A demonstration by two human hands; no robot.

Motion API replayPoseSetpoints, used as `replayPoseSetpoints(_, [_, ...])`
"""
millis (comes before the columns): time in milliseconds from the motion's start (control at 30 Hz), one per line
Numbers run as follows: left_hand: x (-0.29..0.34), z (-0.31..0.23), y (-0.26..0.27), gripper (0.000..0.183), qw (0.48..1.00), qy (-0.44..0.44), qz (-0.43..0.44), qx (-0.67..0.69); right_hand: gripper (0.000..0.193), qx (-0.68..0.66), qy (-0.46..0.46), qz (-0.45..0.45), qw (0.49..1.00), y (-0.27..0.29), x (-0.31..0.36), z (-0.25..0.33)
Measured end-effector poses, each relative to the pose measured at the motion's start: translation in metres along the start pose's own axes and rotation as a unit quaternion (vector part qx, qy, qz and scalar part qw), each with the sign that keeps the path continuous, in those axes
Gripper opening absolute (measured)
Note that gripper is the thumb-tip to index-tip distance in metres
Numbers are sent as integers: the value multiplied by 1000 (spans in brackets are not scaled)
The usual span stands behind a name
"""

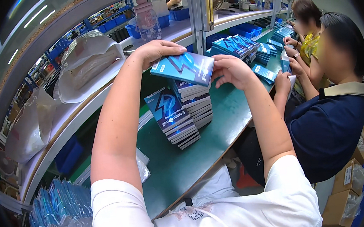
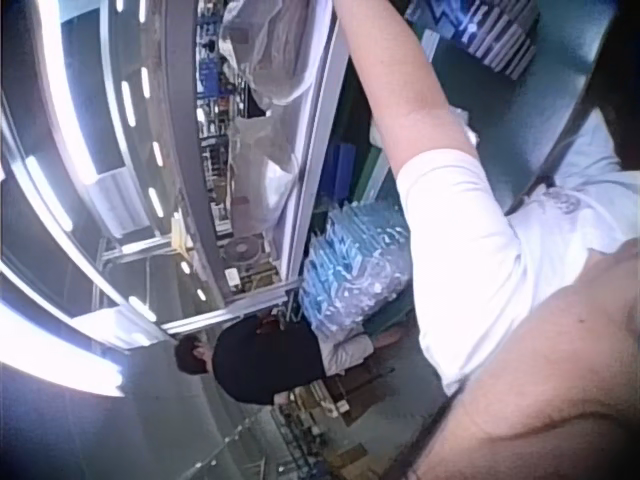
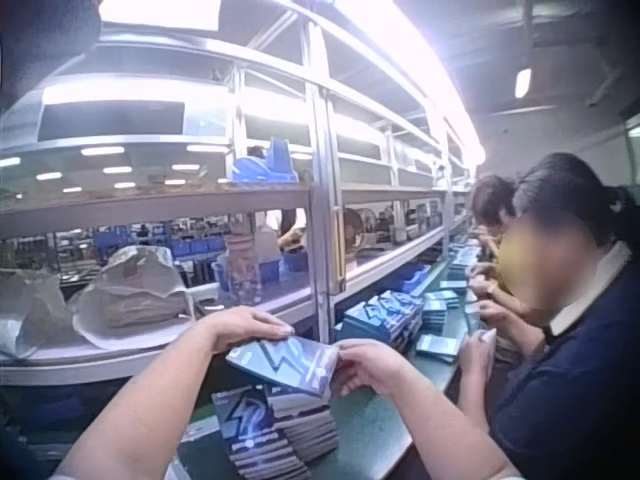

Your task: The person repeatedly picks up small blue boxes labeled 'StellarCell' and places them into clear plastic bags. They then move the packaged items to a growing stack on the table. The person also stacks loose boxes into neat piles on the green workbench.

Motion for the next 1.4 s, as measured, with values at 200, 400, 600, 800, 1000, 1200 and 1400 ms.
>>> replayPoseSetpoints(200, [-18, -1, 1, 40, 992, -17, -65, -108, 55, -12, 2, -50, 999, -6, -1, 0])
replayPoseSetpoints(400, [-30, 9, 8, 52, 961, -129, -158, -188, 35, 187, 83, -185, 961, -18, 17, 15])
replayPoseSetpoints(600, [4, 32, 4, 73, 927, -85, -364, -35, 49, 395, 121, -199, 889, -33, 28, 17])
replayPoseSetpoints(800, [25, 55, -26, 39, 946, 24, -283, 154, 94, 122, 53, -160, 978, -27, 6, 6])
replayPoseSetpoints(1000, [14, 37, -56, 36, 911, 22, -230, 341, 70, -82, -66, -53, 993, -16, -43, -33])
replayPoseSetpoints(1200, [10, 45, -67, 34, 880, 12, -275, 387, 39, -95, -56, -46, 993, -39, -39, -15])
replayPoseSetpoints(1400, [14, 65, -45, 56, 878, -67, -296, 371, 47, -70, -70, -34, 994, -45, -39, -15])
Point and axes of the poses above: each hand's wrist, its own x-axis away from the middle knuckle, its own y-axis out of the back of the hand, z = x × y, the point moved 4 cm from there along -x, towards the middle knuckle, and after that the axes turned 3 degrees about y, right-handed, at the moved point
